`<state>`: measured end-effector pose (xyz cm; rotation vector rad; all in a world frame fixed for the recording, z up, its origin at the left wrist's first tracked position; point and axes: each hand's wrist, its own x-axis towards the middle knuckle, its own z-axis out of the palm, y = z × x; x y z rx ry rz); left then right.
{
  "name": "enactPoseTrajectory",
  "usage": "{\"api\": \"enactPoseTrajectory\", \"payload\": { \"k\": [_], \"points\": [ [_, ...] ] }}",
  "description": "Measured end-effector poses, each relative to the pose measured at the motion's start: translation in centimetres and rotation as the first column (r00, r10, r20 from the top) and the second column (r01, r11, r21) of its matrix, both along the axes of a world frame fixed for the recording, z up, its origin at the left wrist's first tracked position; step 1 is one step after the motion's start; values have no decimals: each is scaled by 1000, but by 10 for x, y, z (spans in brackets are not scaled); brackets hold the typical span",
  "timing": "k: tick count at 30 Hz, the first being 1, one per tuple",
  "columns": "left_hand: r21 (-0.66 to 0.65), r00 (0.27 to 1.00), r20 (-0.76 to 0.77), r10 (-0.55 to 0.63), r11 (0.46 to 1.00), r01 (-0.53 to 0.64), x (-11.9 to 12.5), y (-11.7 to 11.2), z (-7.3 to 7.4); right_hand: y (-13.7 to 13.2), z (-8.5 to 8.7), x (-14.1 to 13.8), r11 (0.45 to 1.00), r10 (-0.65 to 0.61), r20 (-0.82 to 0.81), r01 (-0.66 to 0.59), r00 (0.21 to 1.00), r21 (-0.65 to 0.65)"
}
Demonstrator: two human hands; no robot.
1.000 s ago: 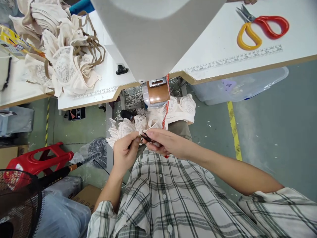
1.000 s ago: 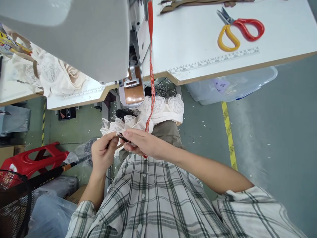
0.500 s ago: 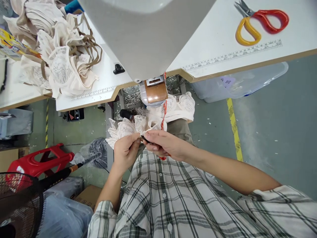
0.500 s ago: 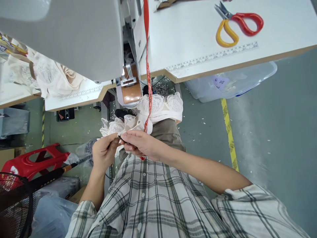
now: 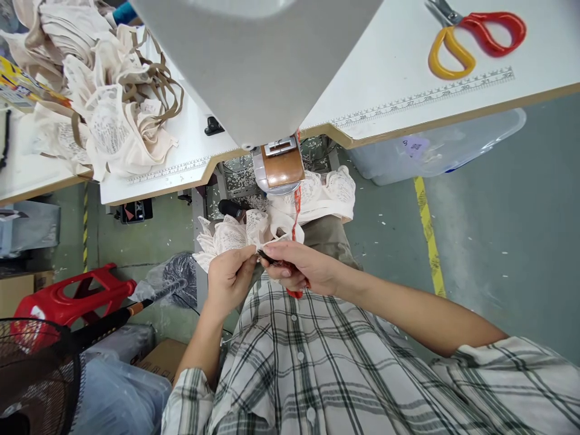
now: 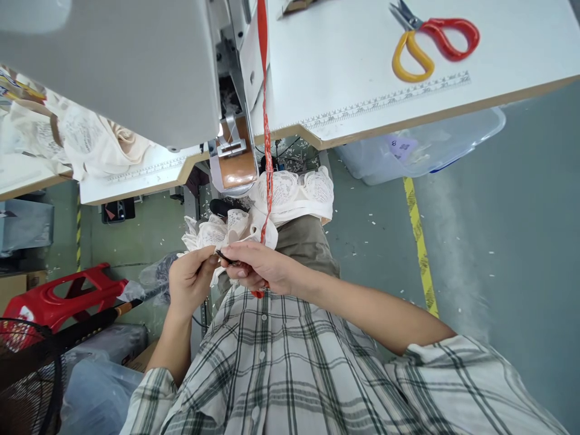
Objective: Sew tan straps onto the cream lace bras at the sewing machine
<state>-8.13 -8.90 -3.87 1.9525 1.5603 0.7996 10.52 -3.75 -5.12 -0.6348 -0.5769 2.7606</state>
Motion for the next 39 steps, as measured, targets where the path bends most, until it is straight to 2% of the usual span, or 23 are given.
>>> {"api": "enactPoseTrajectory", "payload": {
  "k": [5,8,10,11,12,13,15,16,17,18,19,21,24,26,27,29,31,33,36,39],
  "points": [
    [-61,1000,0,8,998,-8,-1,-1,0,-1,-5,-1,1000,9,2,-9,1000,14],
    [-117,997,64,36,993,-28,-1,-2,0,-2,-4,0,999,-1,-7,2,1000,55],
    [-171,985,148,91,983,-65,-1,-3,0,-3,-2,2,987,-25,6,24,1000,156],
    [-202,973,192,129,975,-90,0,-4,0,-3,-1,3,965,-68,39,56,997,257],
    [-231,956,237,175,965,-120,0,-4,0,-3,-1,5,912,-148,90,101,985,396],
    [-262,934,280,222,953,-148,2,-3,1,-3,-2,6,816,-263,143,141,954,561],
    [-334,889,348,296,926,-178,5,-3,2,0,-7,8,516,-497,177,126,850,847],
    [-376,873,367,321,910,-176,7,-2,3,2,-10,8,384,-557,172,68,813,921],
    [-416,864,371,341,892,-174,8,-2,5,4,-13,8,301,-569,179,1,803,954],
    [-445,865,355,355,878,-178,9,-1,7,7,-16,8,268,-549,203,-59,811,962],
    [-456,875,321,364,869,-194,10,-1,9,9,-17,7,270,-514,241,-111,823,956],
    [-411,912,218,347,880,-237,10,1,14,14,-14,8,319,-448,324,-189,833,929],
    [-315,975,83,208,933,-173,8,6,22,22,-3,12,412,-354,402,-246,844,878],
    [-354,982,112,149,930,-101,6,10,24,28,5,15,469,-314,413,-239,855,850],
    [-408,970,177,166,910,-81,6,11,24,29,7,17,484,-329,404,-215,854,848],
    [-542,880,381,284,840,-37,7,14,21,30,10,20,471,-441,370,-141,818,871],
    [-644,701,556,446,764,24,9,14,16,25,9,21,432,-583,336,-67,739,899],
    [-691,530,627,571,721,40,13,14,11,14,9,22,438,-640,327,-21,695,899],
    [-723,396,624,674,690,-35,17,12,6,-4,10,19,496,-546,351,-45,760,867],
    [-740,339,609,717,668,-84,20,11,6,-16,12,12,477,-444,387,-152,808,865]
  ]
}}
